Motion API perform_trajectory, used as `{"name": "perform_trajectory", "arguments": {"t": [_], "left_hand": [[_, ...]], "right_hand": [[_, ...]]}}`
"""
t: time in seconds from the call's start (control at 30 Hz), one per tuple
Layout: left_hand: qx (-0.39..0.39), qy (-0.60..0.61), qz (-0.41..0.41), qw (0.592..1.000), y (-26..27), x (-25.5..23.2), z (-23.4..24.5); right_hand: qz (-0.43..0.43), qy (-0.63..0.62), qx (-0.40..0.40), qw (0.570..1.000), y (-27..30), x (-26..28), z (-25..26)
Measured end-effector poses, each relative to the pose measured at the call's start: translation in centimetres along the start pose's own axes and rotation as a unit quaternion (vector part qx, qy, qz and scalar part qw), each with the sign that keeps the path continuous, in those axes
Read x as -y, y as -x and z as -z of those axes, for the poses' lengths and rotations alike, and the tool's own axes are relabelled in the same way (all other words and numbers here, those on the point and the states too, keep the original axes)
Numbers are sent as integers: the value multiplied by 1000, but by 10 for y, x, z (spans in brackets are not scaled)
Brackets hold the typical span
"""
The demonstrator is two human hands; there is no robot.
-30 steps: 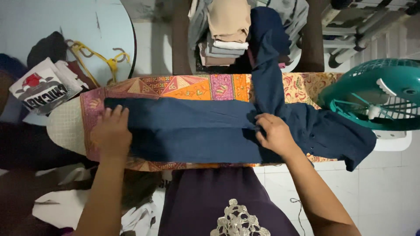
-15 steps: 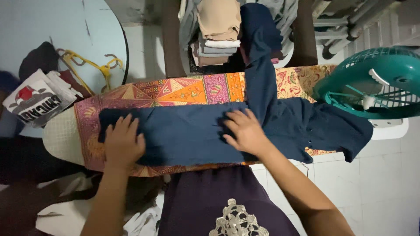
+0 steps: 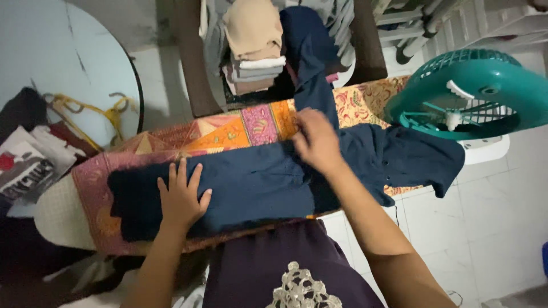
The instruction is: The person folds a dark blue long-sleeved shirt on a patterned ironing board, smoothing and aligning the fabric, then places the folded shirt on a nearby table. The person then picks up a light-colored garment from a pile and begins to unfold it on the ironing board.
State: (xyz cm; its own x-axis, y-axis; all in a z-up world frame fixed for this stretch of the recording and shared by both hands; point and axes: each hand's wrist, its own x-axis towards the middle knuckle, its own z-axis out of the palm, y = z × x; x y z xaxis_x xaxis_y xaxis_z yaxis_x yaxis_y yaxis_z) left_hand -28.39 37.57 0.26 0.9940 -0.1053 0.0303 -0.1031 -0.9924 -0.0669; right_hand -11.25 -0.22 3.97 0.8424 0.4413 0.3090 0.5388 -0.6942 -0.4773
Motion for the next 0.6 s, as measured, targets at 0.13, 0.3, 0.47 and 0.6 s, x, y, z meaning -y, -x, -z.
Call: {"name": "perform_trajectory", "arguments": {"t": [0.13, 0.3, 0.47, 0.6], "left_hand": [[-37, 61, -48, 996, -28, -23, 11], [-9, 142, -119, 983, -62, -64, 29], [-2, 237, -120, 964, -91, -101, 13], [-10, 427, -71, 901, -122, -126, 11]], "right_hand": [[-205, -17, 14, 979, -8, -116, -33], [-333, 101, 232, 908, -60, -133, -39], [-336, 75, 214, 914, -33, -176, -90], [-218, -142, 37, 965, -17, -114, -26]]}}
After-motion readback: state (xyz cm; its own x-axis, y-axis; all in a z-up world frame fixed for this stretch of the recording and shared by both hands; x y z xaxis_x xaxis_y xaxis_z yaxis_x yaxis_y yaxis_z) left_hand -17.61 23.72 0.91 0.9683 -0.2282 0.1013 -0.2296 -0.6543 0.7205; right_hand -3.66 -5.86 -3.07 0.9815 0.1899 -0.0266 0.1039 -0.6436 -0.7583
